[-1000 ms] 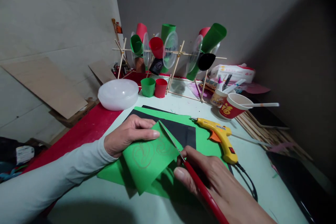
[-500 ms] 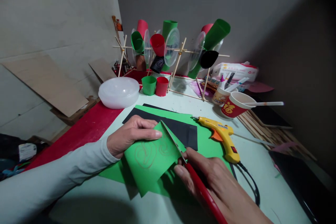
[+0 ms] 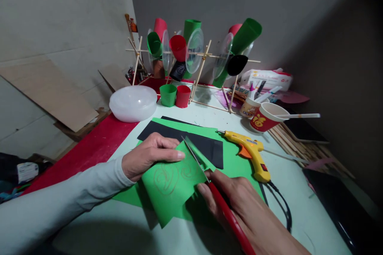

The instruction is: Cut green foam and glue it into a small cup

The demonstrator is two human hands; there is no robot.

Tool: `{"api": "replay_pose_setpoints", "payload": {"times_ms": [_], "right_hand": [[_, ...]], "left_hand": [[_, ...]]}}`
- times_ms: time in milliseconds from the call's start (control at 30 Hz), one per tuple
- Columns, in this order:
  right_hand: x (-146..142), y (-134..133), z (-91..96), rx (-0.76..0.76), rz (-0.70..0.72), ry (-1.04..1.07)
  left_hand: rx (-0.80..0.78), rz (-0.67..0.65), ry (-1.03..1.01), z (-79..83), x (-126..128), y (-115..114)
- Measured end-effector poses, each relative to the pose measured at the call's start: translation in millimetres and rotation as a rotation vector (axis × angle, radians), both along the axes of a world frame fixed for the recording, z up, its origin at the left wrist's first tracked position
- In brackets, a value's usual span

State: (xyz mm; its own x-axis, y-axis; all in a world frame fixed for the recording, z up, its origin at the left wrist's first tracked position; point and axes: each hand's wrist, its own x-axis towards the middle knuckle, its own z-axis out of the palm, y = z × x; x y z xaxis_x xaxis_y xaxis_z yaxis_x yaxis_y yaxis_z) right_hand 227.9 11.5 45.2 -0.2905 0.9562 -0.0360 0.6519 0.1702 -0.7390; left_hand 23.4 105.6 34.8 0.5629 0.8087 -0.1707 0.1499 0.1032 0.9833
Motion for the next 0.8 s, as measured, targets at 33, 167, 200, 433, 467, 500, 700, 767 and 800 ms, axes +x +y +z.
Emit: {"api": "replay_pose_setpoints", "payload": {"times_ms": [33,167,200,433,467,500,700,767,800], "right_hand": [[0,1,-2.4,-0.017,0.004,-0.001],[7,6,-7.5,-0.076,0.046,-0.041],[9,7,-6.5,-0.071,0.043,-0.056],[20,13,8.4,-0.042,-0.12,0.089],[20,14,9.1,-0.047,-0.138,0.123],[20,15,9.4,-0.054,-0.148,0.15],[18,17,7.4,-0.059,-0.139,0.173],[18,16,6.2,-0.046,-0.136,0.174],[18,16,5.5,-0.041,-0.131,0.172]], "left_hand": [[-0.011,0.004,-0.002,-0.4,0,0],[-0.055,-0.01,-0.01,0.9,-3,3],[-0.058,-0.03,-0.009,2.0,-4,5],[0.072,-0.267,0.112,14.8,-17,22],[0.075,-0.283,0.127,16.0,-18,23],[0.075,-0.293,0.141,16.9,-19,23],[0.049,-0.355,0.199,18.9,-19,20],[0.044,-0.386,0.203,20.6,-18,20],[0.051,-0.399,0.204,21.7,-17,19]]}}
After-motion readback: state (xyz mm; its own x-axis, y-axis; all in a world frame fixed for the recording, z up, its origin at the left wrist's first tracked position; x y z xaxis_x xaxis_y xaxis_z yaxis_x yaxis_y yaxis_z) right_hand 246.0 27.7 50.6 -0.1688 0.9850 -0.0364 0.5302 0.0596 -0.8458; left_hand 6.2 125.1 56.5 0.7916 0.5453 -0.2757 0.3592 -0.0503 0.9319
